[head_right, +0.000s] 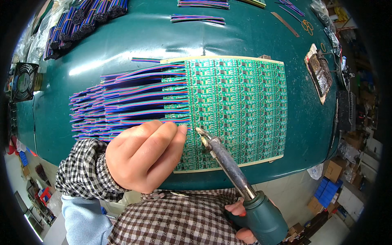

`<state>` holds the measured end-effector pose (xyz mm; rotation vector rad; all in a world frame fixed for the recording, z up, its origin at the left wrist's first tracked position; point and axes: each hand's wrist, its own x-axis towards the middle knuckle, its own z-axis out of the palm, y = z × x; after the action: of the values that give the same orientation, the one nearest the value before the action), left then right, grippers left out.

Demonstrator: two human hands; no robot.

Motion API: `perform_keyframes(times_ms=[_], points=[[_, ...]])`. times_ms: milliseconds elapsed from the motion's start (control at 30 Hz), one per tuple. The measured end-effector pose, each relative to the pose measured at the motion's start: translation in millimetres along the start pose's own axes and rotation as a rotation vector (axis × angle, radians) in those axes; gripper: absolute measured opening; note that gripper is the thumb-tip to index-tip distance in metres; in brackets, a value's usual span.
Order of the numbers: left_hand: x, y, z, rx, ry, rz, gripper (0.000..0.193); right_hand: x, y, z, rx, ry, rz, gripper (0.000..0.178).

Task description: The person positions ribbon cables onto circuit boards and solders the wire ends in place using a soldering iron, picking up additional cables from the table to attach to the board.

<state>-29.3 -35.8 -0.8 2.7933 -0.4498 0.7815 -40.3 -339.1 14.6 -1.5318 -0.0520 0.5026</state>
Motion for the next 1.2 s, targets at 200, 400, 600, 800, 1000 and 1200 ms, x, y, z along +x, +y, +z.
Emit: perform_keyframes(times_ms=[200, 400, 600, 800, 1000, 1200], points=[[-2, 0, 2, 0.002, 0.019, -0.007, 0.028, 2, -1, -3, -0.036, -0.006, 0.012, 0.081], [-1, -2, 0, -0.047, 0.005, -0.014, 0.026, -2, -1, -15, 0.023, -0.050, 0.149, 0.075], [0, -3, 0, -0.089, -0.004, -0.029, 0.027, -5, 0, -13, 0.045, -0.036, 0.145, 0.085], [-1, -6, 1, -0.109, 0.012, -0.007, 0.028, -4, -1, -11, 0.047, -0.021, 0.136, 0.090], [-1, -8, -2, -0.166, -0.040, 0.000, 0.029, -5, 1, -17, 0.051, -0.049, 0.143, 0.089], [-1, -8, -1, -0.127, -0.030, 0.019, 0.030, -4, 0, -13, 0.072, -0.039, 0.140, 0.087]])
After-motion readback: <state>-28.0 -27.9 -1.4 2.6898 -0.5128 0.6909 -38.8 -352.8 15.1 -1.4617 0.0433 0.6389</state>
